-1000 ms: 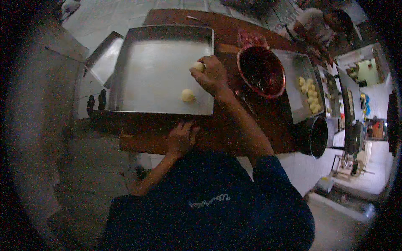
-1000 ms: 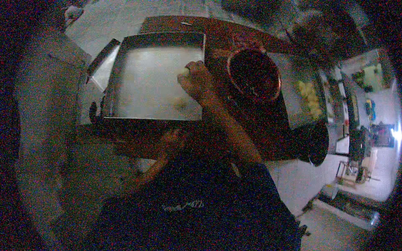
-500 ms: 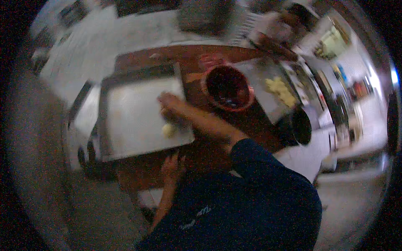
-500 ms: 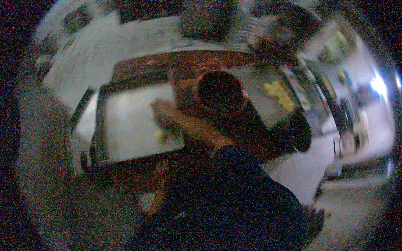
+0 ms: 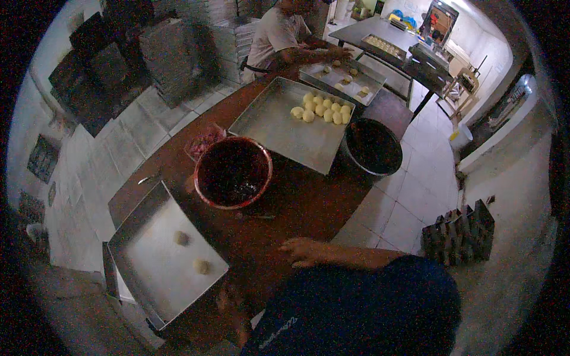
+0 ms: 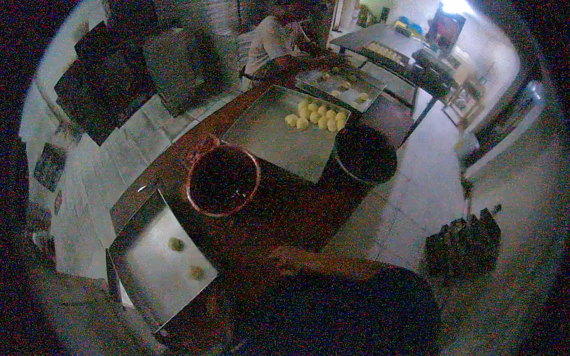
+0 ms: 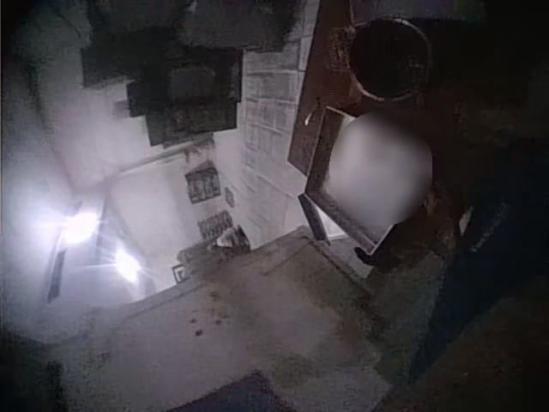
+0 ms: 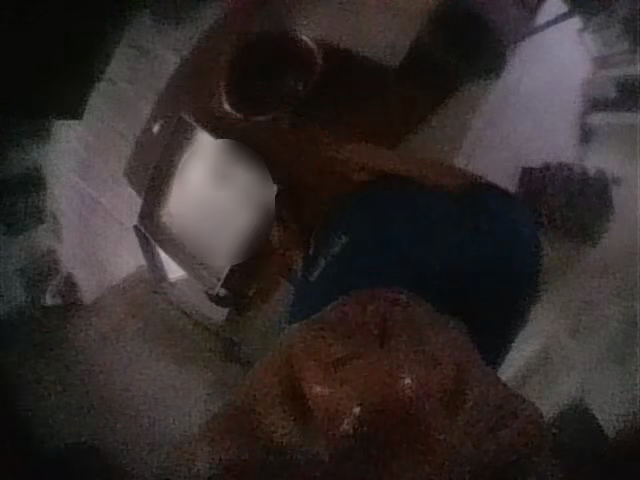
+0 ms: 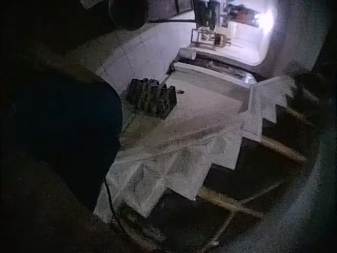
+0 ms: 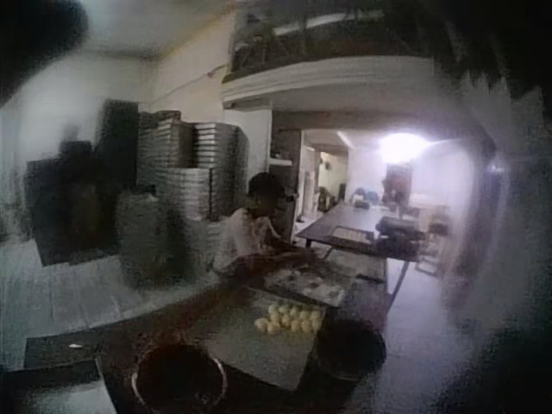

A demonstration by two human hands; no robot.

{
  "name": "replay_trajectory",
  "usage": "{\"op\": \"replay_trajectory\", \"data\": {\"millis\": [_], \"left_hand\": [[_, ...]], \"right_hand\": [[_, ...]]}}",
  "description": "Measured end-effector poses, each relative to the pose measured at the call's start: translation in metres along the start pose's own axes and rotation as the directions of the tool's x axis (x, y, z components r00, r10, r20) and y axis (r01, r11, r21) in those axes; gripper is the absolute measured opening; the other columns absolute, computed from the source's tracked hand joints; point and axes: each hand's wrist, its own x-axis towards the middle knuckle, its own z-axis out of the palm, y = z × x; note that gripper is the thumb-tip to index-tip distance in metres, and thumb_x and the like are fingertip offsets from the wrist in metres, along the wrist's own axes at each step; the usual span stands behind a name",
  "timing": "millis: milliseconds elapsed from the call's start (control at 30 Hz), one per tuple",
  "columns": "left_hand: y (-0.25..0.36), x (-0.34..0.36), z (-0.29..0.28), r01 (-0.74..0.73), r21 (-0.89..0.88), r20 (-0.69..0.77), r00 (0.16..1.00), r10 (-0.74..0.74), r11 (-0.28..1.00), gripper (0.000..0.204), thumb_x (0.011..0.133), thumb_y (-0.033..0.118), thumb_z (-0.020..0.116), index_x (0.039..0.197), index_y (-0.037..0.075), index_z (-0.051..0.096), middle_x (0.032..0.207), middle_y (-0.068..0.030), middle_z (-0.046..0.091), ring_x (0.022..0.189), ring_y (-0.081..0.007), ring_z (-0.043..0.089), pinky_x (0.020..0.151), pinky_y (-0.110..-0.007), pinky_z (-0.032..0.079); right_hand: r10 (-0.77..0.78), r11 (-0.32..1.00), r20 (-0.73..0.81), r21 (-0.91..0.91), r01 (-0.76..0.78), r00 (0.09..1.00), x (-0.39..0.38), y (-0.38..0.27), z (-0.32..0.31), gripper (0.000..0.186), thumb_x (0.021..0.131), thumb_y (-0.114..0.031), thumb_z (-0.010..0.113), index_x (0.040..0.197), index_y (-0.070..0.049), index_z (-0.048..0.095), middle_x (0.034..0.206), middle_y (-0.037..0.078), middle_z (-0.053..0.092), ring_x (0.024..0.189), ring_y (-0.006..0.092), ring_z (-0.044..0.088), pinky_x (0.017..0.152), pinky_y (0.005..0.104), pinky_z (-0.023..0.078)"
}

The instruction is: The person prepares bread rolls by hand by flattening dough portions, adding a red filling from a bowl with a spoon, and pinching the dough to seal it before placing the rolls onto a metal baking tray.

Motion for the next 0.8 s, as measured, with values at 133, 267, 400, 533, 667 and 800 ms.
{"op": "replay_trajectory", "data": {"millis": [133, 267, 400, 533, 667, 800], "left_hand": [[0.013, 0.001, 0.0, 0.05, 0.075, -0.03, 0.998, -0.048, 0.996, 0.059, 0.104, 0.049, 0.052, 0.144, 0.005, 0.056, 0.14, -0.026, 0.057, 0.126, -0.0454, 0.054, 0.108, -0.057, 0.04], [0.025, -0.019, -0.011, 0.144, 0.166, -0.089, 0.987, -0.13, 0.976, 0.061, 0.104, 0.049, 0.051, 0.145, 0.004, 0.054, 0.144, -0.0269, 0.054, 0.131, -0.0465, 0.05, 0.111, -0.058, 0.036], [0.086, -0.038, -0.002, 0.189, 0.316, -0.236, 0.965, -0.115, 0.93, 0.062, 0.105, 0.048, 0.05, 0.147, 0.002, 0.052, 0.147, -0.0278, 0.051, 0.135, -0.0475, 0.047, 0.115, -0.06, 0.032], [0.187, -0.058, 0.025, 0.306, 0.48, -0.349, 0.926, -0.14, 0.822, 0.064, 0.105, 0.048, 0.049, 0.148, 0.0, 0.051, 0.151, -0.0287, 0.048, 0.14, -0.0485, 0.044, 0.119, -0.061, 0.028], [0.163, -0.07, 0.057, 0.441, 0.255, -0.064, 0.896, -0.44, 0.86, 0.073, 0.106, 0.053, 0.042, 0.156, 0.001, 0.038, 0.164, -0.0279, 0.027, 0.151, -0.0514, 0.023, 0.125, -0.063, 0.012], [0.168, -0.064, 0.044, 0.293, 0.236, -0.096, 0.956, -0.278, 0.927, 0.074, 0.106, 0.054, 0.043, 0.158, 0.002, 0.035, 0.165, -0.0271, 0.026, 0.149, -0.0505, 0.027, 0.125, -0.062, 0.011]], "right_hand": [[0.293, 0.898, -0.167, 0.387, -0.211, 0.941, -0.026, 0.024, -0.103, 0.022, 0.097, -0.028, 0.073, 0.103, -0.007, 0.077, 0.11, 0.013, 0.077, 0.102, 0.0284, 0.073, 0.088, 0.0413, 0.058], [0.448, 0.879, -0.306, 0.326, -0.349, 0.84, -0.032, 0.039, -0.278, 0.021, 0.093, -0.024, 0.077, 0.094, -0.003, 0.077, 0.092, 0.013, 0.077, 0.086, 0.0191, 0.074, 0.076, 0.0343, 0.058], [0.393, 0.838, -0.683, -0.01, -0.546, 0.616, -0.047, 0.165, -0.338, 0.017, 0.089, -0.02, 0.076, 0.093, -0.003, 0.076, 0.083, 0.016, 0.074, 0.075, 0.026, 0.073, 0.073, 0.037, 0.057], [0.143, 0.847, -0.479, -0.393, -0.357, 0.866, -0.018, 0.317, -0.338, 0.019, 0.092, -0.025, 0.069, 0.101, -0.009, 0.071, 0.097, 0.017, 0.072, 0.084, 0.0367, 0.07, 0.073, 0.0469, 0.057], [-0.052, 0.826, -0.294, -0.55, -0.124, 0.955, 0.029, 0.423, -0.317, 0.051, 0.093, -0.029, 0.072, 0.139, -0.01, 0.059, 0.13, 0.018, 0.064, 0.113, 0.0388, 0.064, 0.088, 0.0486, 0.057], [0.107, 0.82, -0.02, -0.563, -0.1, 0.994, 0.076, 0.452, -0.319, 0.065, 0.09, -0.032, 0.075, 0.146, -0.009, 0.051, 0.127, 0.019, 0.064, 0.114, 0.041, 0.063, 0.093, 0.049, 0.054]]}}
